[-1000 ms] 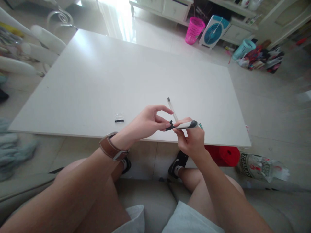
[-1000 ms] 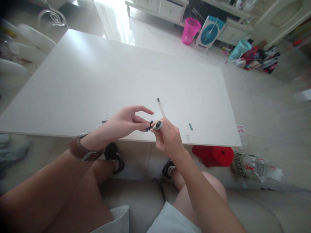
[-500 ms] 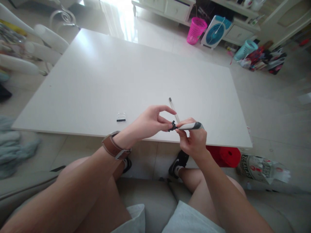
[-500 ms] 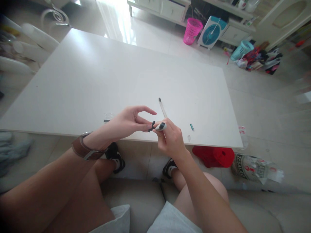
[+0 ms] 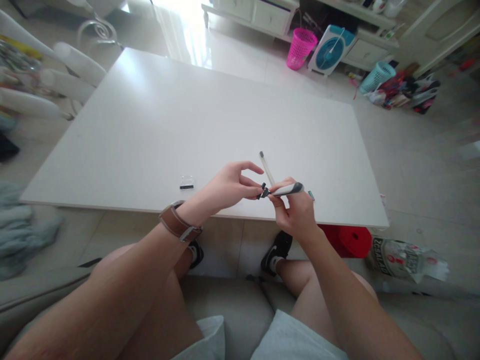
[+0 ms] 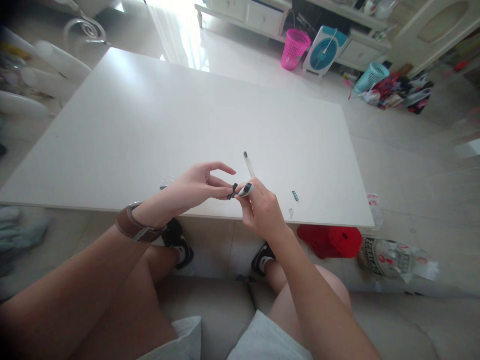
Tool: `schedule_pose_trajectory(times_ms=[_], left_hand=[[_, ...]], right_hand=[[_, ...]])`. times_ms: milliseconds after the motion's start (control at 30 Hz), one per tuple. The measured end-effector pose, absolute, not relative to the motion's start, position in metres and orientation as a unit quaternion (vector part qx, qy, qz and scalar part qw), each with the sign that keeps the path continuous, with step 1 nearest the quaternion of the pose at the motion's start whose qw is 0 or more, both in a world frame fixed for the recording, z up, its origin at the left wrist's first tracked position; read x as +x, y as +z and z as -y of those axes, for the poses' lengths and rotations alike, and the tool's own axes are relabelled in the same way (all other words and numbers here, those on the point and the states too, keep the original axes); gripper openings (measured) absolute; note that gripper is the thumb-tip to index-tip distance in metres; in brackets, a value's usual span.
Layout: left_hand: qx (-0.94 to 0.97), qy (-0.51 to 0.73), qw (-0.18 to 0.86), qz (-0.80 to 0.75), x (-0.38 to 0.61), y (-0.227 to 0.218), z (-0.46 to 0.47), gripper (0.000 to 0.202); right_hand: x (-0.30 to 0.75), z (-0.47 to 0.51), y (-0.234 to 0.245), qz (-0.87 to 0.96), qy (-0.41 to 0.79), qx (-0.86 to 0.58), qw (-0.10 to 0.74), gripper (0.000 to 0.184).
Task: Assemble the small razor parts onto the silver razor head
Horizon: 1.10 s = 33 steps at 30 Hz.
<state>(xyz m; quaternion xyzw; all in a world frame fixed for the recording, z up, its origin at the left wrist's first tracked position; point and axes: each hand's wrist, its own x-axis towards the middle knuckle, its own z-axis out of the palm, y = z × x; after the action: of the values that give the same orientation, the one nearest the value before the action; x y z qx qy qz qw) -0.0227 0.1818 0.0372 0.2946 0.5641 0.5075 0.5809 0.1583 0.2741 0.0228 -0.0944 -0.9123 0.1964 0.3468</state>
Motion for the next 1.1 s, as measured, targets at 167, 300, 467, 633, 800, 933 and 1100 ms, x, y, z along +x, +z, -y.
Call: schedule_pose_trajectory(times_ms=[167,300,467,633,800,933,1100], left_hand=[[0.268,0.515,0.585,-0.566,-0.022,0.038,-0.186,0.033],[0.24,0.523,0.597,-0.559,-0.023,0.041,-0.186,0.034],[0.229,0.557,0.621,-0.502,-0.023,0.043,-0.186,0.035],[0.217,0.569,0.639,-0.469,-0.021,0.047,-0.185,0.039],[0.246,0.585,0.638,-0.436,-0.02,0.046,-0.186,0.031],[0.259,0.589,0.633,-0.431,-0.018,0.045,-0.188,0.02],[0.259,0.594,0.622,-0.44,-0.017,0.046,-0.187,0.02]], right_hand=[[0.159,-0.276,0.025,0.906,0.212,-0.106,0.35,0.012],[0.162,-0.276,0.029,0.887,0.236,-0.133,0.373,0.013],[0.167,-0.277,0.035,0.859,0.281,-0.152,0.401,0.014],[0.171,-0.273,0.037,0.803,0.383,-0.183,0.418,0.013],[0.163,-0.268,0.04,0.631,0.582,-0.248,0.449,0.01],[0.157,-0.27,0.045,0.533,0.681,-0.263,0.428,0.023],[0.157,-0.272,0.051,0.443,0.749,-0.285,0.402,0.029]])
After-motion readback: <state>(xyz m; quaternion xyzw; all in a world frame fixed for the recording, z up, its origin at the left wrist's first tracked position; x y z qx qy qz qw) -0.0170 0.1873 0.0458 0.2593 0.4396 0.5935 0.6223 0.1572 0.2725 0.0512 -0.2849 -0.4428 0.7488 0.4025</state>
